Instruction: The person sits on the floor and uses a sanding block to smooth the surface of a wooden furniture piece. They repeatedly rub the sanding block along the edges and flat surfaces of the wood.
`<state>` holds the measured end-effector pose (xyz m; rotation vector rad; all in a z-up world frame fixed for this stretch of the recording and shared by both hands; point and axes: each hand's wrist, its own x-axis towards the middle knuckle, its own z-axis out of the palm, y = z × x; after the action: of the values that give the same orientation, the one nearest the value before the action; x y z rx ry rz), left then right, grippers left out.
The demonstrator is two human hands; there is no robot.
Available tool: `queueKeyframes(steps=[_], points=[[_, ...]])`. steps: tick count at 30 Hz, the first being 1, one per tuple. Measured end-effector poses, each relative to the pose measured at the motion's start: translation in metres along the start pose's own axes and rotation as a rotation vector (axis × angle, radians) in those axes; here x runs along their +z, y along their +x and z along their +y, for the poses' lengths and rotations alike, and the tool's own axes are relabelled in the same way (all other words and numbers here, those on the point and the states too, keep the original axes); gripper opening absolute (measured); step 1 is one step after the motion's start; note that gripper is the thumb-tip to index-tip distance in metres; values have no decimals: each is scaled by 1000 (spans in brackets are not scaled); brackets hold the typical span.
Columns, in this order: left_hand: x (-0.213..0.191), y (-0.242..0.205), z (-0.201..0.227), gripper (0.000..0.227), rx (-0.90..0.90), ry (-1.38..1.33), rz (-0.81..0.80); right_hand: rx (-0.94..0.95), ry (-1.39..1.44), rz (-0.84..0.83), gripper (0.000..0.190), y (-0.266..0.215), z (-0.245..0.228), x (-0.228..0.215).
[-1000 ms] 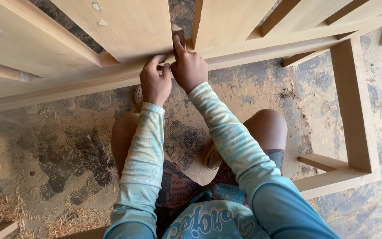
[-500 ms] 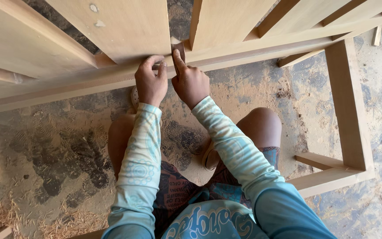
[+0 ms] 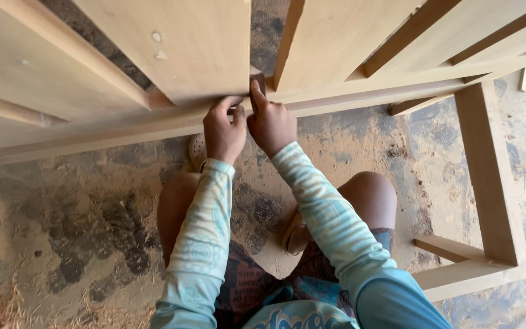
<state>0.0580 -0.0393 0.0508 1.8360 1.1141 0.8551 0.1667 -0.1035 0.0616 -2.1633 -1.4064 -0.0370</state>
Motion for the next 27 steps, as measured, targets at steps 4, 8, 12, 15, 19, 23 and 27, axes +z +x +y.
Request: queueKeyframes(steps=[4, 8, 12, 15, 19, 23, 27], points=[[-4, -3, 1, 19, 16, 26, 69, 42, -2, -58, 72, 5, -8, -12], [0, 3, -2, 18, 12, 37, 26, -67, 200, 81, 62, -16, 2, -38], [2, -3, -1, 21, -20, 38, -14, 56, 343, 40, 63, -29, 7, -47], [5, 0, 6, 22, -50, 32, -40, 38, 343, 83, 65, -27, 5, -45], [4, -3, 5, 22, 35, 34, -13, 39, 327, 99, 66, -39, 0, -32], [7, 1, 6, 24, 51, 44, -4, 4, 167, 43, 65, -15, 4, -13], [8, -1, 2, 22, 36, 45, 8, -57, 14, 79, 67, 18, 7, 7]])
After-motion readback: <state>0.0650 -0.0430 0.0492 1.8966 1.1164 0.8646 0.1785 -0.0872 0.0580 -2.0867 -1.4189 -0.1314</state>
